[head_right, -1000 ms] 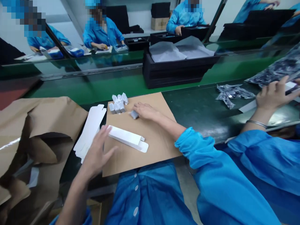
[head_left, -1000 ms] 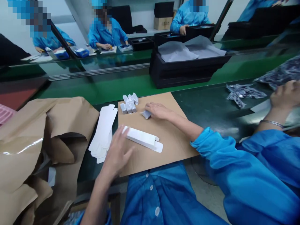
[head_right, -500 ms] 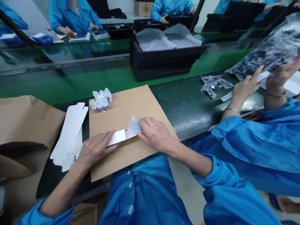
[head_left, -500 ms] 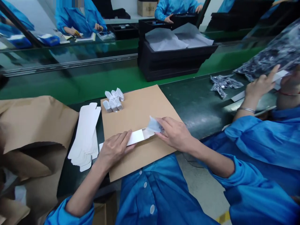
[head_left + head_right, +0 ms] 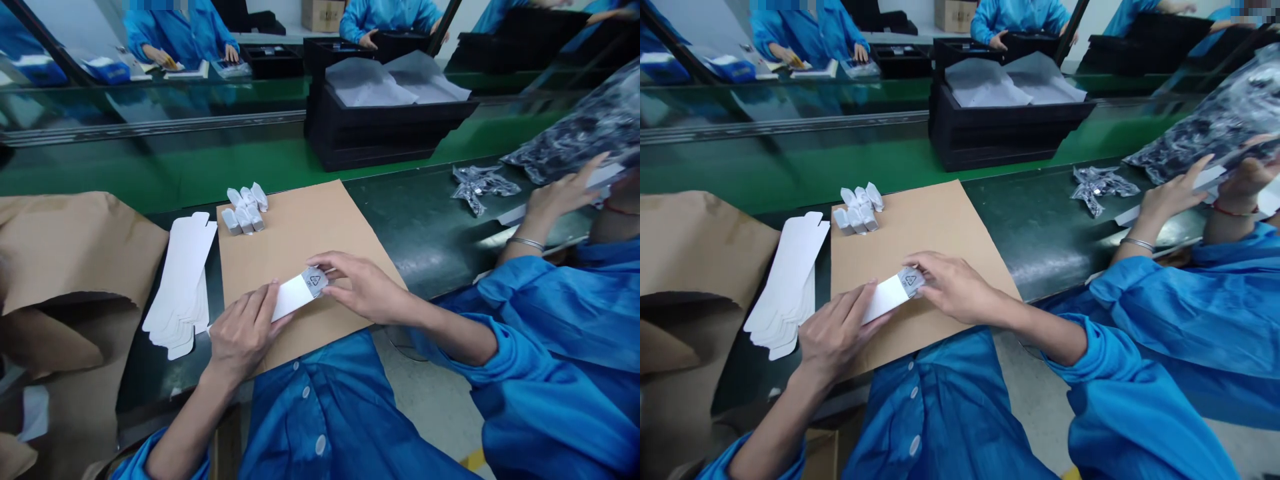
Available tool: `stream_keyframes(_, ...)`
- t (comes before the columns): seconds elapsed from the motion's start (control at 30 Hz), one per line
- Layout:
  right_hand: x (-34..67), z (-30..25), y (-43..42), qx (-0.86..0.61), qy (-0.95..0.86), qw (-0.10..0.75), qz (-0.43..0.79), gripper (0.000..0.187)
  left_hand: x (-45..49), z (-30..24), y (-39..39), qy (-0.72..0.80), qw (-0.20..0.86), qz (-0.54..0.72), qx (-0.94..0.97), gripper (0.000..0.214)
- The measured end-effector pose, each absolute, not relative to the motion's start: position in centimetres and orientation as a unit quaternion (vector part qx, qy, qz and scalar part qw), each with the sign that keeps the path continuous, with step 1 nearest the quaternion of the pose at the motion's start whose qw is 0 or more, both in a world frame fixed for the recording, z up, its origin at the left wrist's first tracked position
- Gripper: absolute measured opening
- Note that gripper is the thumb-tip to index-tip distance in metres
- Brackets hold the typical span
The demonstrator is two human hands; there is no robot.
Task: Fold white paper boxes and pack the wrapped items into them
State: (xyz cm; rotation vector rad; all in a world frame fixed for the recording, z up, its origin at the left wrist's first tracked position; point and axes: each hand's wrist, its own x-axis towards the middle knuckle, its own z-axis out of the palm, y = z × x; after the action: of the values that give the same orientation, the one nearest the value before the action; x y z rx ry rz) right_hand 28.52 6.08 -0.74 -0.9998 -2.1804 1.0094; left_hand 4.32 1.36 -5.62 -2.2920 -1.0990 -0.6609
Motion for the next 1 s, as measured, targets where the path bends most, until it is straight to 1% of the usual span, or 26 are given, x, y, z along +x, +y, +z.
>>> stream_keyframes(0.07,28.0,-0.7,5.5,-0.403,-0.741,0.298,0.446,0.034,4.2,-5.6,1.4,-0.408,0.253,-0.251,-0.841,0.051)
stream_keyframes(0.1,27.8,-0.8,5.3,-0.419,-0.723,0.311,0.453,0.029,4.2,-5.6,1.3,-0.407,0.25,-0.252,-0.842,0.051)
stream_keyframes(0.13,27.6,-1.0,5.1,-0.432,-0.716,0.32,0.446,0.025,4.3,-5.6,1.3,-0.405,0.247,-0.251,-0.844,0.05)
stream_keyframes(0.2,27.3,-1.6,4.9,-0.455,-0.715,0.324,0.421,0.024,4.4,-5.7,1.3,-0.402,0.24,-0.245,-0.849,0.048)
stream_keyframes(0.27,27.2,-2.0,4.9,-0.459,-0.702,0.314,0.444,0.03,4.5,-5.8,1.2,-0.404,0.233,-0.239,-0.852,0.045)
stream_keyframes(0.37,27.3,-1.9,5.1,-0.421,-0.669,0.291,0.538,0.043,4.6,-6.0,1.2,-0.411,0.226,-0.238,-0.851,0.042)
stream_keyframes(0.43,27.6,-1.5,5.3,-0.397,-0.682,0.266,0.554,0.049,4.7,-6.1,1.1,-0.415,0.23,-0.235,-0.848,0.042)
stream_keyframes(0.53,27.8,-0.7,5.9,-0.36,-0.741,0.19,0.533,0.063,4.9,-6.2,1.1,-0.424,0.234,-0.226,-0.845,0.042)
stream_keyframes(0.63,27.9,0.0,6.6,-0.31,-0.785,0.12,0.523,0.067,5.1,-6.4,1.2,-0.424,0.216,-0.234,-0.848,0.042)
stream_keyframes(0.7,27.7,0.4,6.9,-0.299,-0.806,0.104,0.5,0.067,5.2,-6.6,1.4,-0.429,0.197,-0.25,-0.846,0.042)
stream_keyframes(0.77,27.1,0.7,6.9,-0.309,-0.834,0.113,0.442,0.068,5.4,-6.7,1.4,-0.444,0.19,-0.266,-0.835,0.044)
stream_keyframes(0.83,26.4,0.7,6.6,-0.342,-0.844,0.153,0.384,0.061,6.0,-6.7,1.3,-0.463,0.193,-0.277,-0.82,0.046)
stream_keyframes(0.87,26.1,0.5,6.4,-0.365,-0.833,0.176,0.378,0.055,6.4,-6.6,1.1,-0.472,0.191,-0.277,-0.815,0.047)
stream_keyframes(0.97,26.2,-0.3,6.5,-0.433,-0.773,0.228,0.405,0.032,7.6,-6.3,1.2,-0.489,0.144,-0.262,-0.819,0.052)
stream_keyframes(1.0,26.9,-0.7,6.9,-0.45,-0.76,0.238,0.404,0.027,7.6,-6.1,1.4,-0.49,0.118,-0.256,-0.825,0.056)
